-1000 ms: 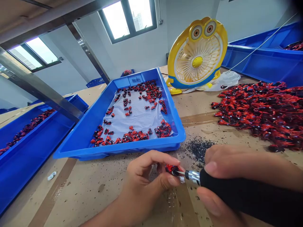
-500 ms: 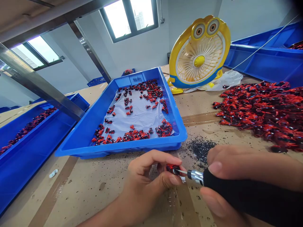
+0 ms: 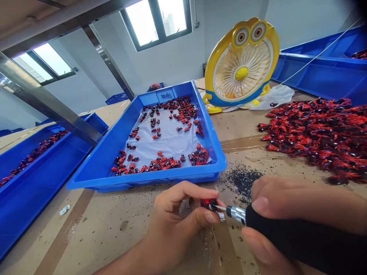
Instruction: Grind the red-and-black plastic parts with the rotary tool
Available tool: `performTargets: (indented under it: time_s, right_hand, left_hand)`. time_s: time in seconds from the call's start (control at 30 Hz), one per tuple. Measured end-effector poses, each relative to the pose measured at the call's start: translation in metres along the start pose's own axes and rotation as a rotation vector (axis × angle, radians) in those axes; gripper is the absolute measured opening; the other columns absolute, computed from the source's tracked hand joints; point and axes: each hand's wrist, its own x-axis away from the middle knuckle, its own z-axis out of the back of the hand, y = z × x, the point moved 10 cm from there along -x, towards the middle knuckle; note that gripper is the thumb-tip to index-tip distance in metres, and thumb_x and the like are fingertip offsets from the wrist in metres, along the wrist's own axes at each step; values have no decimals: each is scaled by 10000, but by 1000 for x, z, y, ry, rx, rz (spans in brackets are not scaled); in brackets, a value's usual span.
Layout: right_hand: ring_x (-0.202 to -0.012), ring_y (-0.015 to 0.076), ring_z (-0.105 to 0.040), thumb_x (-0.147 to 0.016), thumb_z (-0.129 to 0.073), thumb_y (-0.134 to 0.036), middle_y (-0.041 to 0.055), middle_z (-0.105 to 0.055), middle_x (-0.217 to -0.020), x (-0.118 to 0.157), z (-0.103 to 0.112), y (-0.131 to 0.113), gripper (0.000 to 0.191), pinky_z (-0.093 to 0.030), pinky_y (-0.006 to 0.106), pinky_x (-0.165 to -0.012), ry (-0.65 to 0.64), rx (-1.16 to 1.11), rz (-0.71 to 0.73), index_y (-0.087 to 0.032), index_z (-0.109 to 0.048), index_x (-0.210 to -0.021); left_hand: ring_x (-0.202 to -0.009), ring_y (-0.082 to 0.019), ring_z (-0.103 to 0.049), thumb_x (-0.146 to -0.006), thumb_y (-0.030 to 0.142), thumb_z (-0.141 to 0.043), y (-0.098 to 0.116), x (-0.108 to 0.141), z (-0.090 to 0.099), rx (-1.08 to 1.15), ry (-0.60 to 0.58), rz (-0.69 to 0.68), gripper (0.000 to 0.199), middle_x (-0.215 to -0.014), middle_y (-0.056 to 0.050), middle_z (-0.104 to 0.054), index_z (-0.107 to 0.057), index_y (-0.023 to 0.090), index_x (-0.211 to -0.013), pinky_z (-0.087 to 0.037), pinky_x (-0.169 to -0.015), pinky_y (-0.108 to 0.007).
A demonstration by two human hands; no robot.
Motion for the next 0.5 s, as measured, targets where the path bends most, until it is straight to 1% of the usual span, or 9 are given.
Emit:
performTargets:
  time_s: [0.17,0.27,0.33,0.4,0.5]
  right_hand:
    - [-536,174,-725,-745,-903,-293,-12,-805,-804,-1,7,-3,417,-483,250,-355,43,41,10,-315,-730,-1123]
    - [-483,146,-701,-730,-910,-280,-25,-821,-817,-9,7,-10,407,-517,245,-370,-28,102,45,-309,-736,-1097]
    - [-474,137,-702,-744,-900,-290,-27,-832,-846,-12,7,-13,398,-567,250,-416,-58,160,64,-302,-725,-1101]
    - [-527,148,-743,-805,-846,-330,-23,-835,-866,-11,8,-15,351,-608,254,-470,-40,233,77,-299,-697,-1120]
    - [-617,144,-790,-875,-746,-356,-18,-821,-853,-7,5,-16,260,-614,229,-506,-1,330,95,-291,-663,-1113]
  left_hand:
    - [-801,-108,-801,-892,220,-939,0,-1,0,48,6,3,155,-909,11,-900,-887,301,-1014,-620,-772,-153]
    - [-800,-102,-799,-894,226,-938,-1,0,2,31,26,15,145,-907,10,-900,-889,297,-1011,-614,-765,-140]
    - [-786,-100,-794,-893,252,-941,-1,1,3,23,36,21,134,-899,8,-898,-891,295,-1010,-610,-752,-136]
    - [-784,-101,-795,-889,271,-945,-2,1,3,22,40,29,132,-898,7,-899,-892,295,-1008,-611,-750,-135]
    - [-782,-97,-796,-882,273,-951,-1,1,3,10,39,26,126,-893,12,-899,-891,294,-991,-608,-751,-129]
